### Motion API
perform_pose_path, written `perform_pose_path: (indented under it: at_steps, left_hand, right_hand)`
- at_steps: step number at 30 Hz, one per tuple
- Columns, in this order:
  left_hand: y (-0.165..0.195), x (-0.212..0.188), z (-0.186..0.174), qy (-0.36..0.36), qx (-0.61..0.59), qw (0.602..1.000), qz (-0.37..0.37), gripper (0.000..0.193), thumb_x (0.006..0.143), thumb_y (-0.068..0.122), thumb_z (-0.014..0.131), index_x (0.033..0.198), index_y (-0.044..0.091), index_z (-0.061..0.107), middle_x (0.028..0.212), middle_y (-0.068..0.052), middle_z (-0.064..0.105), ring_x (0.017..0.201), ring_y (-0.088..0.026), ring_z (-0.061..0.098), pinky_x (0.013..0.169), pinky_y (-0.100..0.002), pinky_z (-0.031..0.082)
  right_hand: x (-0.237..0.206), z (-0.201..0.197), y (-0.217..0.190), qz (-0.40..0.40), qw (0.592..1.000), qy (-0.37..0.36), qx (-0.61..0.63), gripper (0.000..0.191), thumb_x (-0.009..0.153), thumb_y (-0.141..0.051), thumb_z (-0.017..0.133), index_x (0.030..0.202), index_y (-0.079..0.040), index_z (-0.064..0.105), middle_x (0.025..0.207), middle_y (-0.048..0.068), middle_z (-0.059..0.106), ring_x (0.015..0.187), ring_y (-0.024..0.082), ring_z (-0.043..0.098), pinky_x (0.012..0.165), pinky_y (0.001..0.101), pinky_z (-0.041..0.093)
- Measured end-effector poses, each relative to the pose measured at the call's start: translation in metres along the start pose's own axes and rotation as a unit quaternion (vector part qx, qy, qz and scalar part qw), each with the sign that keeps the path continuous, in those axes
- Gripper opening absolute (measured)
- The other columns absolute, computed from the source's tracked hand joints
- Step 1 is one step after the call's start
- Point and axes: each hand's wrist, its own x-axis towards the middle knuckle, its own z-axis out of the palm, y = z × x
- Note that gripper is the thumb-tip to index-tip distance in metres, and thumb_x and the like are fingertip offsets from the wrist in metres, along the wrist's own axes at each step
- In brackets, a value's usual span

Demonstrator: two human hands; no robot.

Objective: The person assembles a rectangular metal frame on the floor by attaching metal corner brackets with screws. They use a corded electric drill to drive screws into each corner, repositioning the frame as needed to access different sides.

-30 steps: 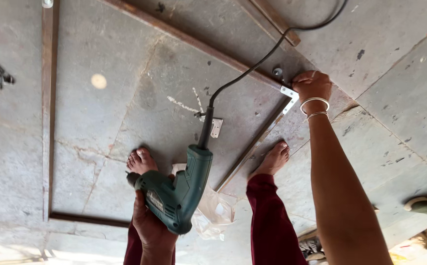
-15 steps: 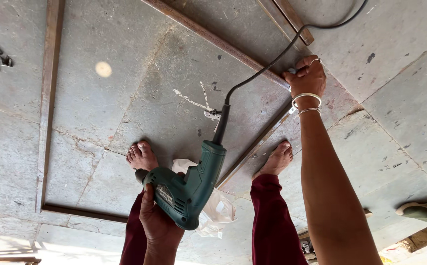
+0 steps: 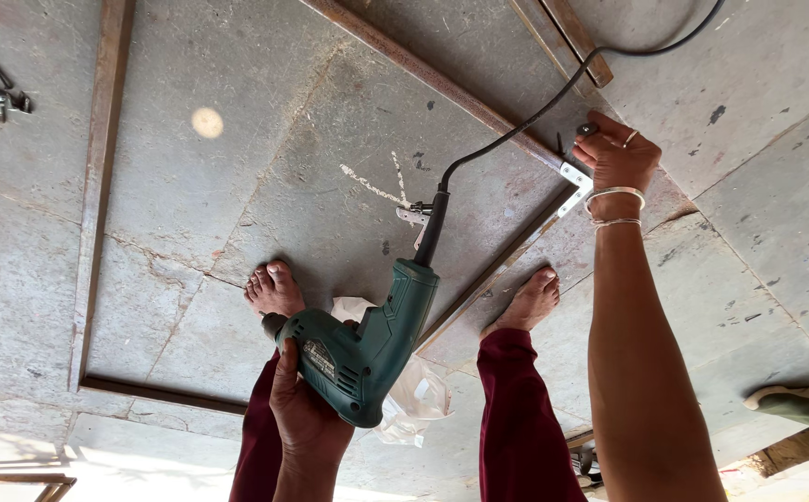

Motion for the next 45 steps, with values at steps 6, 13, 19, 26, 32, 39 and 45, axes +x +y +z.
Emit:
perform_pose_path:
  at_steps: [6, 13, 19, 26, 32, 39, 45]
  left_hand:
    - [0.006, 0.0, 0.006, 0.002, 0.009, 1.0, 0.001, 0.049, 0.095, 0.047, 0.064, 0.126, 0.008, 0.065, 0.117, -0.018, 0.073, 0.109, -0.029, 0.071, 0.095, -0.049, 0.057]
    - [0.009, 0.001, 0.007, 0.029, 0.022, 0.999, 0.008, 0.048, 0.095, 0.047, 0.062, 0.123, 0.008, 0.066, 0.115, -0.016, 0.074, 0.109, -0.029, 0.071, 0.095, -0.05, 0.057]
    - [0.011, 0.003, 0.005, 0.004, 0.011, 1.0, 0.011, 0.044, 0.097, 0.044, 0.061, 0.123, 0.009, 0.066, 0.114, -0.019, 0.074, 0.108, -0.03, 0.072, 0.094, -0.05, 0.057]
    - [0.01, 0.004, 0.011, 0.009, 0.005, 1.0, 0.008, 0.044, 0.098, 0.043, 0.061, 0.123, 0.006, 0.065, 0.113, -0.018, 0.074, 0.107, -0.031, 0.072, 0.095, -0.051, 0.057]
    - [0.011, 0.004, 0.013, 0.031, 0.014, 0.999, 0.009, 0.044, 0.097, 0.043, 0.062, 0.122, 0.007, 0.066, 0.112, -0.018, 0.074, 0.106, -0.03, 0.072, 0.095, -0.049, 0.057]
    - [0.011, 0.006, 0.016, 0.033, 0.021, 0.999, 0.013, 0.044, 0.096, 0.043, 0.062, 0.122, 0.006, 0.065, 0.111, -0.018, 0.074, 0.106, -0.03, 0.072, 0.095, -0.049, 0.057]
    - [0.011, 0.007, 0.015, 0.022, 0.012, 1.0, 0.006, 0.044, 0.096, 0.042, 0.064, 0.122, 0.007, 0.065, 0.111, -0.018, 0.074, 0.105, -0.029, 0.072, 0.095, -0.048, 0.057]
  right_hand:
    - [0.0, 0.003, -0.005, -0.185, 0.968, -0.012, -0.168, 0.03, 0.08, 0.017, 0.074, 0.108, 0.005, 0.074, 0.084, 0.011, 0.077, 0.072, 0.014, 0.073, 0.067, 0.0284, 0.064]
    - [0.009, 0.001, 0.001, -0.011, 0.996, 0.07, -0.053, 0.026, 0.077, 0.014, 0.078, 0.099, 0.002, 0.069, 0.081, 0.005, 0.073, 0.07, 0.012, 0.074, 0.066, 0.03, 0.065]
    - [0.015, 0.015, 0.021, -0.123, 0.989, -0.007, -0.077, 0.025, 0.08, 0.019, 0.077, 0.098, 0.004, 0.068, 0.082, 0.008, 0.072, 0.07, 0.013, 0.072, 0.062, 0.0267, 0.064]
    - [0.012, 0.015, 0.003, -0.139, 0.98, 0.028, -0.139, 0.017, 0.078, 0.015, 0.082, 0.087, 0.002, 0.075, 0.078, 0.012, 0.077, 0.065, 0.013, 0.072, 0.058, 0.0223, 0.062]
    - [-0.007, 0.01, -0.023, -0.024, 0.999, 0.035, -0.01, 0.015, 0.08, 0.012, 0.083, 0.088, 0.001, 0.076, 0.083, 0.011, 0.077, 0.07, 0.015, 0.077, 0.065, 0.0284, 0.064]
    - [-0.007, -0.002, -0.037, 0.193, 0.904, 0.005, 0.38, 0.023, 0.07, 0.01, 0.073, 0.093, 0.005, 0.073, 0.078, 0.014, 0.073, 0.069, 0.024, 0.071, 0.066, 0.0363, 0.067]
    - [-0.003, 0.022, -0.027, 0.027, 0.999, -0.008, 0.037, 0.023, 0.082, 0.002, 0.087, 0.095, -0.004, 0.069, 0.078, 0.005, 0.072, 0.065, 0.011, 0.069, 0.052, 0.0241, 0.058]
